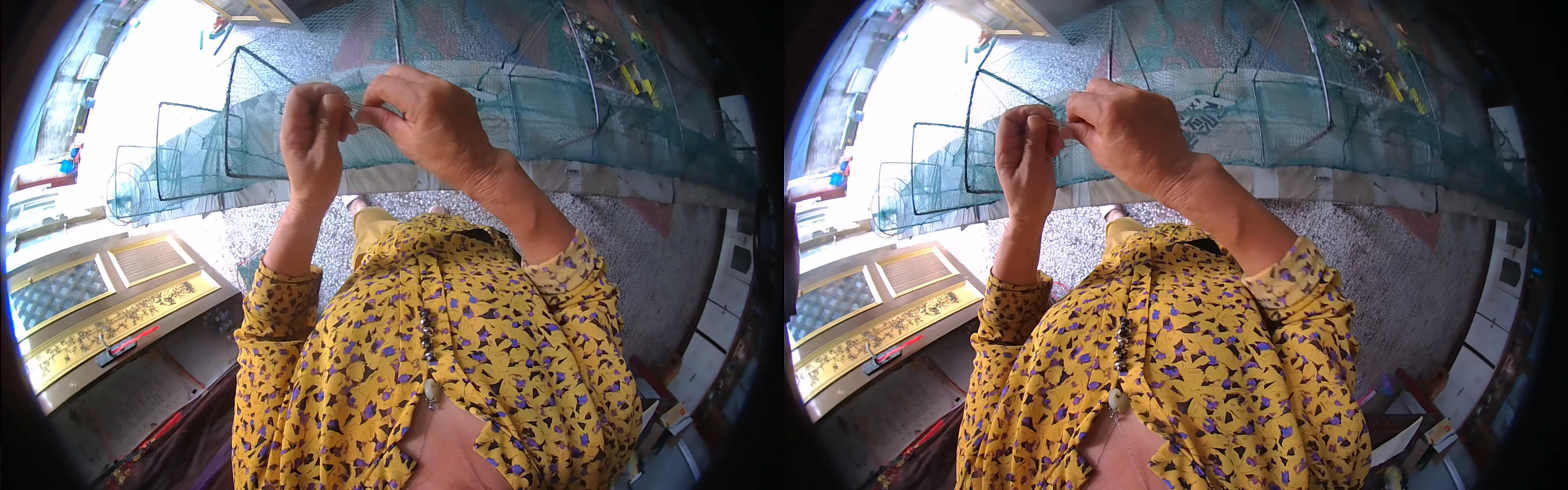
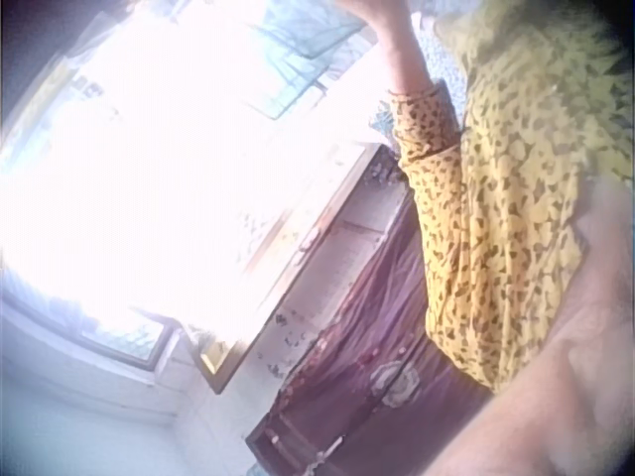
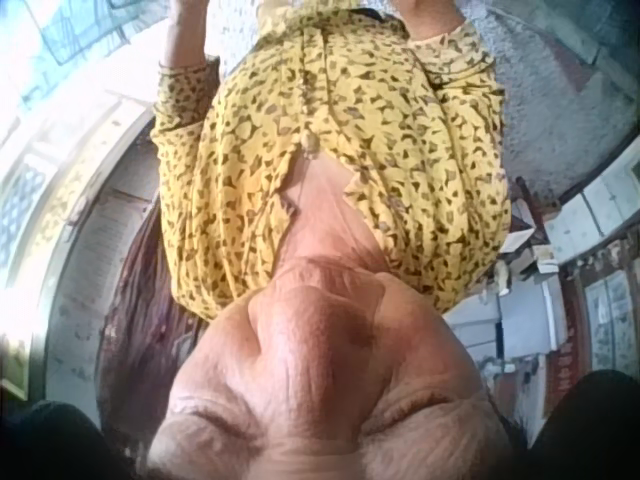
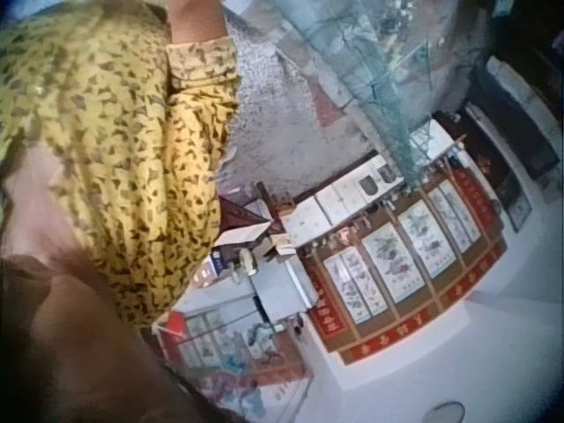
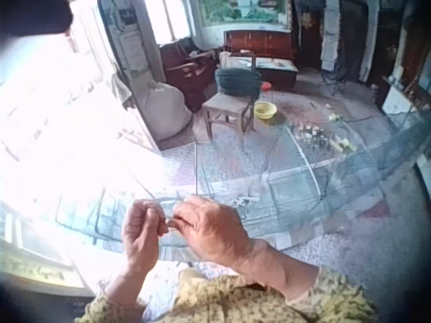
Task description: The person threads wire through the edges of mesh fishing traps by hand, joining sections together and securing them.
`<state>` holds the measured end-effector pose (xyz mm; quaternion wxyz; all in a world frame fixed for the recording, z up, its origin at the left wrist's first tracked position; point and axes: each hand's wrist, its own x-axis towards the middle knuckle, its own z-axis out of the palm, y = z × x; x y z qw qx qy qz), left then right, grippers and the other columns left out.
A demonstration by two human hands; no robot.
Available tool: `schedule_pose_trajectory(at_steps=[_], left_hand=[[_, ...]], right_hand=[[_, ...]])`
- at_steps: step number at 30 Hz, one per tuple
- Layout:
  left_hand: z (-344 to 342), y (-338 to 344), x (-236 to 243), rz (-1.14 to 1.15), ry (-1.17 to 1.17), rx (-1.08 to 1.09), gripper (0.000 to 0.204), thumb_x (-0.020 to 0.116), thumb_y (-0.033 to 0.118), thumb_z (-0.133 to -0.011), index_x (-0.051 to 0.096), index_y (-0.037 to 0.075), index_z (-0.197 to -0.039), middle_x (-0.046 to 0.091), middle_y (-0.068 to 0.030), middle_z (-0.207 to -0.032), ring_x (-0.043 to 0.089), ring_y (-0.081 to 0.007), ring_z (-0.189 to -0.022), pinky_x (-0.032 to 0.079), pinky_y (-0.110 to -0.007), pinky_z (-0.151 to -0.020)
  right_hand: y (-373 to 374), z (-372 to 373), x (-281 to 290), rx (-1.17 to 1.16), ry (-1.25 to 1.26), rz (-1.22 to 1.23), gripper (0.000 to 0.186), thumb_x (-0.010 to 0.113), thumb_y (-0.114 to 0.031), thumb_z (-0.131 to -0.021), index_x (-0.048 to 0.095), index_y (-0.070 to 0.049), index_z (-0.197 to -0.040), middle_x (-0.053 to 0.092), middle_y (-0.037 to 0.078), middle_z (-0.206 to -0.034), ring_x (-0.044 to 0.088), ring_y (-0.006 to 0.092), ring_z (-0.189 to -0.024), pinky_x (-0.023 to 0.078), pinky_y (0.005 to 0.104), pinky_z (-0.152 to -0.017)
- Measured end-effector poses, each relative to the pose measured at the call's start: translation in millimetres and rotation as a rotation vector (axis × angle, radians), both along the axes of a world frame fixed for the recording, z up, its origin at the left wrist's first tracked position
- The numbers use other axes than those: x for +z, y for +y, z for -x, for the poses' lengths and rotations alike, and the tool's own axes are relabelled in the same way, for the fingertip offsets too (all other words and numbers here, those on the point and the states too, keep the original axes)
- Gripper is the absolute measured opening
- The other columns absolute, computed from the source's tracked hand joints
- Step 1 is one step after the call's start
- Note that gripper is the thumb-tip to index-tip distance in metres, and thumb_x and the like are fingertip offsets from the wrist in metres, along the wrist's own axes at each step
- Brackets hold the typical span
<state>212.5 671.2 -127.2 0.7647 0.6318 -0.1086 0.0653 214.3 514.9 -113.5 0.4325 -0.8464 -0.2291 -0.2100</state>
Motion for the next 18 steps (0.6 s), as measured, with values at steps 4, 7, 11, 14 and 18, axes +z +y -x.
schedule_pose_trajectory(at_steps=[4,7,11,14,18], left_hand=[[-11,19,-12,0.36,0.344,-0.096,0.007,0.049,0.01,-0.094,0.051,0.004,-0.094,0.057,-0.0064,-0.089,0.052,-0.0102,-0.069,0.044,-0.023,-0.061],[-4,3,-7,0.212,0.383,0.1,0.014,0.055,0.012,-0.09,0.054,0.002,-0.1,0.059,-0.0037,-0.088,0.054,-0.0114,-0.073,0.045,-0.023,-0.067],[-5,1,-7,-0.077,0.12,-0.088,0.01,0.058,0.014,-0.091,0.059,0.004,-0.093,0.062,-0.0011,-0.088,0.053,-0.0062,-0.075,0.043,-0.021,-0.066],[-2,7,-12,-0.153,0.113,-0.012,0.008,0.057,0.012,-0.091,0.058,0.004,-0.093,0.061,-0.0005,-0.087,0.051,-0.0058,-0.076,0.042,-0.02,-0.067],[-10,-1,-15,-0.176,0.06,-0.056,0.006,0.057,0.008,-0.091,0.057,0.002,-0.093,0.06,-0.0002,-0.084,0.05,-0.0051,-0.075,0.041,-0.02,-0.067]], right_hand=[[9,-13,-1,0.157,0.089,-0.02,0.009,0.067,-0.013,-0.079,0.061,-0.006,-0.082,0.062,0.008,-0.074,0.062,0.0227,-0.063,0.049,0.0329,-0.056],[56,-14,34,0.317,-0.229,-0.372,0.012,0.065,-0.02,-0.08,0.059,-0.01,-0.078,0.059,0.01,-0.068,0.059,0.0263,-0.06,0.049,0.0383,-0.057],[-2,-35,55,0.122,-0.257,-0.25,0.016,0.071,-0.022,-0.075,0.061,-0.012,-0.082,0.062,0.007,-0.073,0.06,0.026,-0.068,0.047,0.0386,-0.06],[-65,-2,91,0.294,0.059,-0.022,0.01,0.055,-0.011,-0.091,0.06,-0.006,-0.098,0.064,0.006,-0.095,0.062,0.015,-0.091,0.05,0.0252,-0.08],[-125,40,140,0.073,0.173,-0.515,0.032,0.037,-0.02,-0.096,0.053,-0.001,-0.116,0.056,0.018,-0.118,0.06,0.0227,-0.101,0.045,0.0358,-0.092]])
